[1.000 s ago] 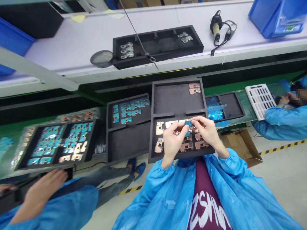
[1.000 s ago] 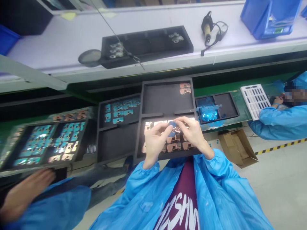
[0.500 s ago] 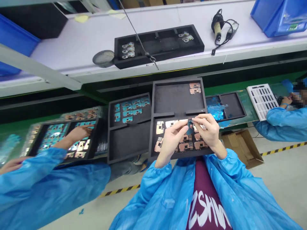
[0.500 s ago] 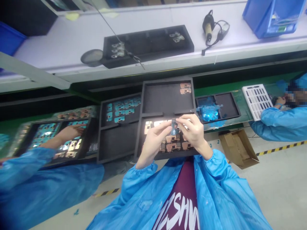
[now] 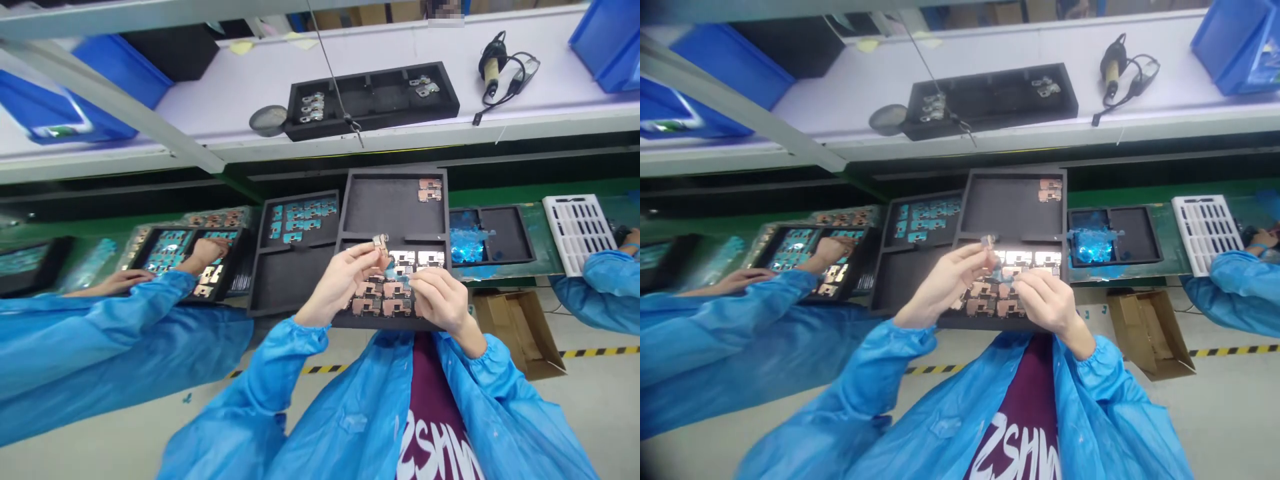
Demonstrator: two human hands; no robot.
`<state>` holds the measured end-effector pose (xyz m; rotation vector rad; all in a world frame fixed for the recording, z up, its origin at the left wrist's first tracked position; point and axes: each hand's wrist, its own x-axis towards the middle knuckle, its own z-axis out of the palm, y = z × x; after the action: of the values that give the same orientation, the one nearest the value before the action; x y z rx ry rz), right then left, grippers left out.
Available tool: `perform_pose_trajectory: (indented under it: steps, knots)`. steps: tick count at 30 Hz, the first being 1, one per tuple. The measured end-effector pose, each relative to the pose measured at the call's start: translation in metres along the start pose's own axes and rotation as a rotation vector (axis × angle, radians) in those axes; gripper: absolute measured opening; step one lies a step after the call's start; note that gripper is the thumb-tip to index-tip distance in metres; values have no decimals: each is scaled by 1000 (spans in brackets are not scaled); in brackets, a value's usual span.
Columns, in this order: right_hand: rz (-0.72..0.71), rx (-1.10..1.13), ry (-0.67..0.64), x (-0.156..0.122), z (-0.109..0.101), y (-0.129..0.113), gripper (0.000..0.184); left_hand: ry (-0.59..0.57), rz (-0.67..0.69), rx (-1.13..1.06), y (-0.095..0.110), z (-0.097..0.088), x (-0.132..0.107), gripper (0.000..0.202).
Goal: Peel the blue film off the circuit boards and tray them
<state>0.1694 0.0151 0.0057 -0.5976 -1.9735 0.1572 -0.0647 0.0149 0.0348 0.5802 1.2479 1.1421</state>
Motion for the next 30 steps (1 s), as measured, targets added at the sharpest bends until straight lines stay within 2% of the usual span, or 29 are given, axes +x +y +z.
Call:
perform_pose_trajectory:
  steps: [3, 5, 7, 9, 10, 13, 16, 20, 24, 27, 30]
  knots:
    - [152, 77, 150, -10, -4, 3, 27, 36, 150, 227, 27, 5, 25, 35]
    - [292, 82, 246, -20, -10, 10, 23, -34, 251, 418, 41, 17, 55, 34]
    - [453, 32, 304, -33, -18, 21, 13, -168, 331, 608, 46, 35, 91, 32]
    - [625, -20, 326, -48, -27, 37, 7, -280, 384, 764, 39, 56, 126, 29]
    - [712, -35, 335, -56, -32, 45, 12, -306, 406, 830, 32, 65, 141, 27]
    - [918, -53, 355, -86, -43, 77, 24, -237, 524, 974, 7, 81, 170, 24]
    - [1067, -73, 289, -119, -44, 120, 34, -137, 684, 1090, -12, 73, 177, 26]
    - [1265, -80, 92, -158, -26, 196, 38, -231, 786, 1235, -16, 54, 176, 31]
    - [1430, -114, -99, -185, 5, 270, 31, -270, 812, 1199, -16, 52, 179, 16]
    - [1526, -198, -240, -200, 28, 306, 26, -242, 816, 1138, -20, 59, 181, 12]
    - [1564, -323, -333, -211, 49, 325, 25, -231, 771, 1090, -19, 66, 178, 11]
